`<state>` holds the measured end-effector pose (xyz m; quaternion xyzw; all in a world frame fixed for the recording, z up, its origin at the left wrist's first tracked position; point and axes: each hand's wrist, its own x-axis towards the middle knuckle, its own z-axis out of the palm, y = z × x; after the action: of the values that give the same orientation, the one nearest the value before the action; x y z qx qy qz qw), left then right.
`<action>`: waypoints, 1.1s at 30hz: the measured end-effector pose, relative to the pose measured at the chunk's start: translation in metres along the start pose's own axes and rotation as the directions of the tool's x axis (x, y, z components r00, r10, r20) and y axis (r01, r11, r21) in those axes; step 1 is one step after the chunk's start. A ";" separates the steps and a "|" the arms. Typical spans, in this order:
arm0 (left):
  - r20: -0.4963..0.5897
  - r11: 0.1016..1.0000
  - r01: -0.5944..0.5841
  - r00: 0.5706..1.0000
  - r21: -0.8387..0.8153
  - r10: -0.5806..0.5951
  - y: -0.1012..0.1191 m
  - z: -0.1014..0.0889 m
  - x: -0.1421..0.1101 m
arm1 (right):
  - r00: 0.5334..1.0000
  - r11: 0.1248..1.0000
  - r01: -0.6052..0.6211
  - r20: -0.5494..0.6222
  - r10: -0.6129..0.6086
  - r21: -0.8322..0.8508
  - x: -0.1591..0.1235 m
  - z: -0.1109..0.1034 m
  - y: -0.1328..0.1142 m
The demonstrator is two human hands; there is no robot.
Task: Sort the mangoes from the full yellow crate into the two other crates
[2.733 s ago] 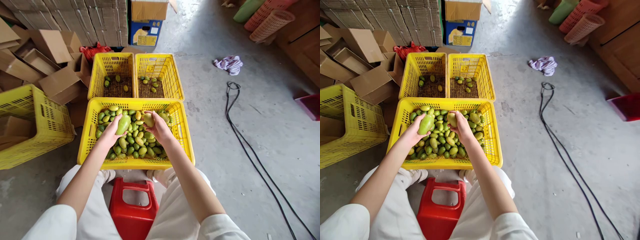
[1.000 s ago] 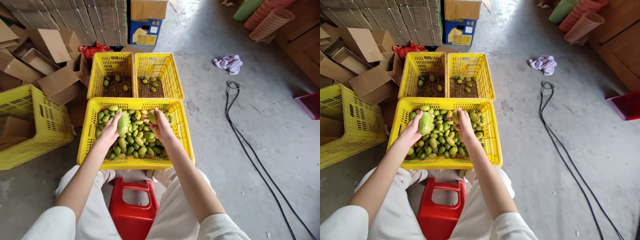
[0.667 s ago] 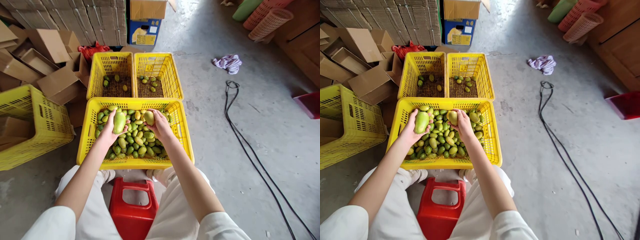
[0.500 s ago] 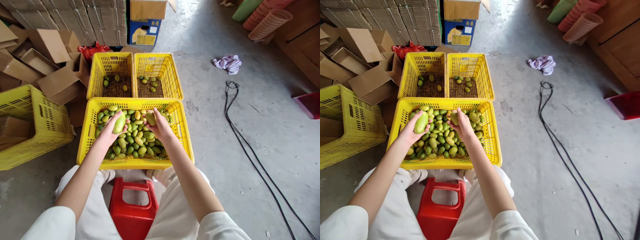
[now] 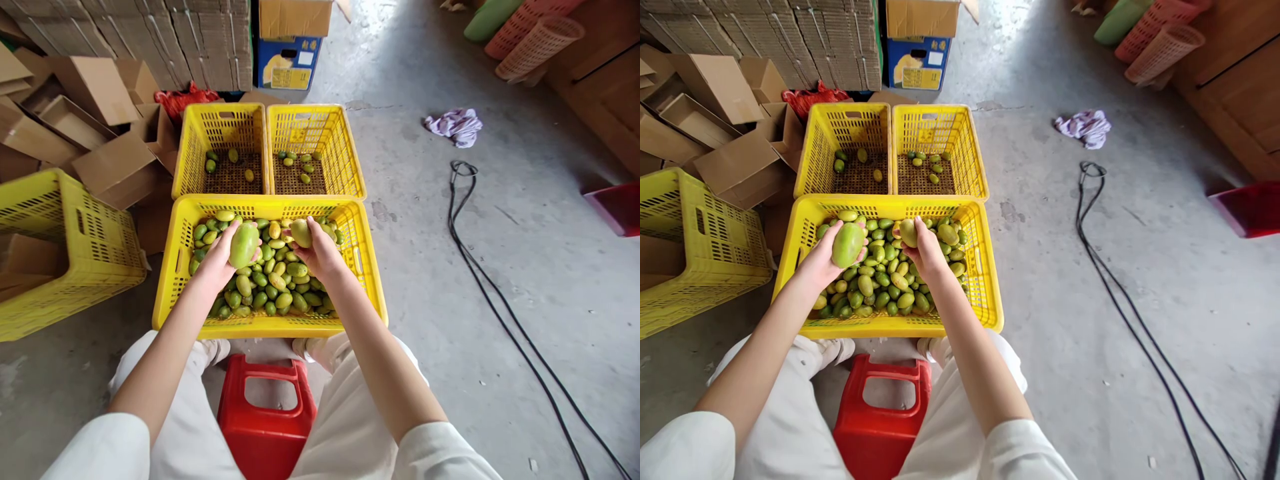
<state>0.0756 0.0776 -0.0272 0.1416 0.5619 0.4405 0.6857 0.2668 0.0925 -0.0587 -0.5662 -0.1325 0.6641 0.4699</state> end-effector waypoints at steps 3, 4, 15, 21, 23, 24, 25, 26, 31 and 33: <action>-0.063 0.995 0.090 0.994 0.036 -0.087 0.005 0.006 -0.002 | 1.000 1.000 -0.016 -0.002 0.016 -0.027 -0.001 -0.001 0.000; -0.065 0.993 0.109 0.992 0.043 -0.106 0.006 0.007 -0.002 | 1.000 0.999 -0.004 0.021 0.005 -0.041 -0.001 -0.002 0.000; 0.063 0.998 -0.054 0.997 0.014 0.053 -0.003 -0.009 0.003 | 0.999 0.999 -0.007 0.035 0.009 -0.051 -0.008 0.002 -0.003; 0.118 0.998 -0.040 0.992 -0.040 0.045 -0.006 -0.010 0.003 | 1.000 1.000 0.003 0.005 -0.003 -0.023 -0.006 0.001 -0.003; 0.085 0.999 -0.048 0.995 -0.025 0.050 -0.006 -0.009 0.002 | 1.000 1.000 -0.005 0.004 0.005 -0.003 -0.006 0.001 -0.004; 0.066 0.999 -0.052 0.996 -0.015 0.052 -0.006 -0.008 0.002 | 1.000 1.000 -0.015 0.007 0.015 0.004 -0.005 0.001 -0.005; 0.046 0.999 -0.051 0.998 0.001 0.051 -0.005 -0.008 0.002 | 1.000 1.000 -0.027 0.012 0.027 0.010 -0.005 0.001 -0.005; 0.019 0.999 -0.047 0.999 0.019 0.047 -0.005 -0.007 0.002 | 0.999 0.999 -0.040 0.020 0.040 0.014 -0.004 0.001 -0.006; -0.112 0.999 -0.024 0.993 0.043 0.028 -0.006 -0.008 0.004 | 0.998 0.998 -0.064 -0.003 0.064 -0.021 -0.002 0.000 -0.004; -0.122 0.999 -0.028 0.992 0.038 0.032 -0.006 -0.009 0.006 | 0.999 0.999 -0.027 -0.034 0.026 -0.038 -0.003 0.001 -0.003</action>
<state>0.0706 0.0757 -0.0378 0.1352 0.6085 0.4485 0.6406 0.2674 0.0920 -0.0542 -0.5879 -0.1299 0.6581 0.4521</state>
